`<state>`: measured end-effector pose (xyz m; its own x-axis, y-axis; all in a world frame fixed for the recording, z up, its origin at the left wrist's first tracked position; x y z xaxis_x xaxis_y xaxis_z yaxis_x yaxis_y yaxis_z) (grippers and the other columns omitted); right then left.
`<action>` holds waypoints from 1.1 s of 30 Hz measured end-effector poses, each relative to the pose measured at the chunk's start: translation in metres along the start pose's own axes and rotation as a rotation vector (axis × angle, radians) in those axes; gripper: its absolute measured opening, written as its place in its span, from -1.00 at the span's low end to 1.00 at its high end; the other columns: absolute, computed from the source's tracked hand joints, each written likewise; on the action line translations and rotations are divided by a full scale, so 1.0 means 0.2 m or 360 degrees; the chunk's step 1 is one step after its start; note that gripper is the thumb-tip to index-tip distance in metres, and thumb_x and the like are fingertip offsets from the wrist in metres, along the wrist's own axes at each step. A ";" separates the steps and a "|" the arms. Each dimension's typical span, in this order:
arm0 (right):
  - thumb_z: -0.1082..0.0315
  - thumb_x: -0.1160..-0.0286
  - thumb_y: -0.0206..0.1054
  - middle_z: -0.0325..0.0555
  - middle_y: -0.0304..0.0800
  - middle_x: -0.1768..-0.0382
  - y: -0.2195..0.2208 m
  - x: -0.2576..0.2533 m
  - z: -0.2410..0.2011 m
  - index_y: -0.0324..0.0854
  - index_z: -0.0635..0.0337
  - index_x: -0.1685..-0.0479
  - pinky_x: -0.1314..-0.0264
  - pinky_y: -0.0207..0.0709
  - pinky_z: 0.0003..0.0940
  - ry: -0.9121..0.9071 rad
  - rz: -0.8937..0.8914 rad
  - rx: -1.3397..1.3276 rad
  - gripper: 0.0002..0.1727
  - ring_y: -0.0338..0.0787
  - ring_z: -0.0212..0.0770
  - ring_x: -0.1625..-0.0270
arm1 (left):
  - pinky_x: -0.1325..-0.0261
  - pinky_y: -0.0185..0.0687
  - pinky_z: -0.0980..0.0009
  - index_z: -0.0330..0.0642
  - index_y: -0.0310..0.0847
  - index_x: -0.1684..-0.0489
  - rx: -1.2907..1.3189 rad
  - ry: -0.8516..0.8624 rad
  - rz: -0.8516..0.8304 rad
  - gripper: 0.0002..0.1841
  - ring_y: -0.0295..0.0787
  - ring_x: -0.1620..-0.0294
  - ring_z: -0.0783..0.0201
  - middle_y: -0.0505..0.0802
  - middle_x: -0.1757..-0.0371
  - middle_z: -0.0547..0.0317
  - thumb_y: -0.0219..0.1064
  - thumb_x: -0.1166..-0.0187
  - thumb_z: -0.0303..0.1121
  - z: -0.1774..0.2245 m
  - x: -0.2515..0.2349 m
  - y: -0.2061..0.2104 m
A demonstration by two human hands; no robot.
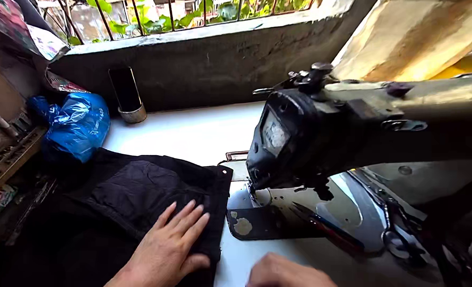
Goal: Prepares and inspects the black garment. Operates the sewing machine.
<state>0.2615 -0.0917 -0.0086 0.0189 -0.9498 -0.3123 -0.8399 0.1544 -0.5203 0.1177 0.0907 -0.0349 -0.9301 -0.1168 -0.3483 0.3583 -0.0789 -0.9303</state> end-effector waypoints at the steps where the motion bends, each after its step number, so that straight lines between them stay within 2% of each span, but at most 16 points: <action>1: 0.57 -0.62 0.19 0.22 0.80 0.17 0.01 -0.05 0.03 0.73 0.42 0.05 -0.03 0.67 -0.34 -0.0071 0.0039 0.0077 -0.81 0.80 -0.07 0.11 | -0.76 0.15 -0.14 -0.04 0.53 -0.64 -0.0028 -0.0037 -0.0086 -0.18 0.42 -0.74 0.17 0.61 -0.67 0.15 -0.23 -0.71 0.37 -0.03 0.08 0.07; 3: 0.46 -0.63 0.24 0.08 0.80 0.10 0.06 -0.15 0.11 0.71 0.23 -0.01 -0.12 0.66 -0.37 -0.0268 0.0083 0.0313 -0.84 0.80 -0.11 0.01 | -0.81 0.01 -0.14 -0.01 0.46 -0.71 -0.0048 -0.0088 -0.0095 0.01 0.35 -0.78 0.22 0.54 -0.73 0.19 -0.33 -0.54 0.57 -0.06 0.15 0.11; 6: 0.10 -0.66 0.25 -0.05 0.78 -0.03 0.15 -0.24 0.18 0.64 0.02 -0.20 -0.07 0.63 -0.17 -0.0466 0.0025 0.0729 -0.70 0.77 -0.05 -0.08 | -0.83 -0.04 -0.12 -0.03 0.45 -0.71 -0.0046 -0.0112 -0.0092 0.12 0.32 -0.79 0.25 0.52 -0.74 0.22 -0.23 -0.37 0.68 -0.07 0.14 0.10; 8: -0.04 -0.57 0.27 -0.11 0.77 -0.02 0.20 -0.29 0.22 0.63 -0.05 -0.29 0.00 0.61 -0.12 -0.0515 -0.0022 0.0979 -0.56 0.77 -0.04 -0.04 | -0.82 -0.02 -0.14 -0.04 0.43 -0.73 -0.0040 -0.0130 -0.0116 0.17 0.30 -0.80 0.26 0.51 -0.75 0.25 -0.17 -0.29 0.72 -0.09 0.11 0.11; 10: 0.01 -0.52 0.32 -0.13 0.79 0.06 0.22 -0.35 0.27 0.68 -0.02 -0.22 0.09 0.62 -0.12 -0.0503 -0.0027 0.0989 -0.60 0.78 -0.04 0.02 | -0.80 -0.01 -0.17 -0.08 0.39 -0.75 -0.0039 -0.0124 -0.0109 0.22 0.32 -0.79 0.25 0.53 -0.74 0.24 -0.10 -0.21 0.74 -0.11 0.08 0.11; 12: 0.15 -0.55 0.34 -0.12 0.82 0.15 0.20 -0.42 0.33 0.74 0.10 -0.04 0.07 0.64 -0.15 -0.0394 0.0011 0.0733 -0.73 0.80 -0.10 0.06 | -0.80 -0.02 -0.16 -0.16 0.33 -0.77 -0.0028 -0.0128 -0.0091 0.27 0.32 -0.79 0.26 0.54 -0.72 0.22 -0.06 -0.17 0.75 -0.11 0.08 0.11; 14: 0.29 -0.59 0.30 -0.18 0.81 0.28 0.18 -0.48 0.39 0.75 0.16 0.14 0.05 0.67 -0.36 -0.0252 0.0087 0.0481 -0.83 0.80 -0.29 0.15 | -0.83 -0.03 -0.13 -0.26 0.28 -0.78 0.0021 -0.0158 -0.0024 0.30 0.35 -0.78 0.25 0.57 -0.70 0.15 -0.01 -0.17 0.73 -0.11 0.08 0.10; 16: 0.32 -0.57 0.30 -0.24 0.77 0.36 0.17 -0.51 0.42 0.74 0.15 0.24 0.17 0.64 -0.50 -0.0171 0.0135 0.0408 -0.86 0.77 -0.41 0.26 | -0.83 0.04 -0.08 -0.27 0.33 -0.72 0.0145 -0.0177 0.0144 0.19 0.39 -0.75 0.20 0.62 -0.65 0.07 0.15 -0.25 0.62 -0.11 0.09 0.08; 18: 0.33 -0.55 0.30 -0.23 0.76 0.37 0.17 -0.50 0.42 0.73 0.16 0.26 0.17 0.62 -0.50 -0.0208 0.0166 0.0430 -0.86 0.76 -0.39 0.27 | -0.74 0.25 0.05 -0.09 0.51 -0.51 0.0237 -0.0134 0.0385 -0.17 0.51 -0.66 0.17 0.75 -0.48 0.08 0.30 -0.43 0.39 -0.10 0.13 0.04; 19: 0.33 -0.55 0.30 -0.22 0.77 0.37 0.18 -0.49 0.42 0.73 0.16 0.26 0.13 0.62 -0.49 -0.0236 0.0175 0.0439 -0.86 0.77 -0.37 0.24 | -0.67 0.30 0.18 0.06 0.57 -0.37 0.0212 -0.0093 0.0454 -0.38 0.55 -0.57 0.22 0.77 -0.35 0.18 0.29 -0.53 0.29 -0.09 0.14 0.03; 21: 0.34 -0.55 0.28 -0.21 0.76 0.38 0.18 -0.48 0.41 0.72 0.16 0.26 0.11 0.61 -0.47 -0.0260 0.0189 0.0454 -0.86 0.77 -0.34 0.23 | -0.56 0.19 0.34 0.15 0.73 -0.18 0.0162 0.0051 0.0443 -0.63 0.55 -0.41 0.28 0.80 -0.18 0.29 0.23 -0.69 0.11 -0.05 0.17 0.02; 24: 0.36 -0.55 0.27 -0.21 0.73 0.40 0.18 -0.49 0.41 0.71 0.15 0.27 0.14 0.60 -0.45 -0.0248 0.0212 0.0474 -0.87 0.76 -0.32 0.25 | -0.46 0.20 0.32 0.08 0.85 -0.06 0.0128 0.0140 0.0252 -0.68 0.64 -0.23 0.27 0.89 0.02 0.30 0.24 -0.71 0.00 -0.02 0.16 0.03; 27: 0.36 -0.52 0.27 -0.20 0.72 0.43 0.19 -0.49 0.41 0.70 0.14 0.28 0.18 0.59 -0.41 -0.0260 0.0234 0.0522 -0.88 0.76 -0.28 0.28 | -0.38 0.31 0.28 0.05 0.88 0.05 0.0145 0.0012 0.0135 -0.69 0.70 -0.15 0.21 0.89 0.10 0.21 0.22 -0.74 -0.05 0.01 0.14 0.01; 30: 0.35 -0.50 0.28 -0.22 0.70 0.44 0.20 -0.49 0.41 0.70 0.12 0.30 0.24 0.58 -0.42 -0.0291 0.0249 0.0563 -0.89 0.75 -0.28 0.30 | -0.04 0.47 0.28 -0.06 0.81 0.36 0.0158 -0.0250 0.0179 -0.71 0.73 0.15 0.18 0.85 0.33 0.17 0.31 -0.65 -0.10 0.03 0.07 0.02; 31: 0.35 -0.49 0.28 -0.22 0.70 0.44 0.20 -0.49 0.41 0.70 0.13 0.30 0.24 0.58 -0.43 -0.0291 0.0248 0.0557 -0.89 0.75 -0.29 0.30 | 0.08 0.49 0.25 -0.11 0.80 0.31 0.0167 -0.0327 0.0158 -0.70 0.72 0.24 0.16 0.83 0.36 0.16 0.37 -0.58 -0.07 0.03 0.05 0.02; 33: 0.36 -0.48 0.28 -0.23 0.68 0.47 0.19 -0.50 0.41 0.70 0.13 0.31 0.24 0.59 -0.44 -0.0285 0.0253 0.0536 -0.89 0.74 -0.30 0.32 | 0.16 0.51 0.20 -0.13 0.81 0.09 0.0202 -0.0389 0.0039 -0.56 0.72 0.27 0.14 0.82 0.31 0.16 0.40 -0.46 0.09 0.02 0.01 0.01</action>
<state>0.2711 0.0309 -0.0625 0.0226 -0.8491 -0.5278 -0.6162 0.4039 -0.6762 0.1162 0.0870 -0.0377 -0.8792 -0.3544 -0.3183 0.4024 -0.1948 -0.8945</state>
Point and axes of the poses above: each hand's wrist, its own x-axis away from the middle knuckle, its own y-axis out of the palm, z = x × y, the point moved 4 cm from there along -x, towards the middle knuckle
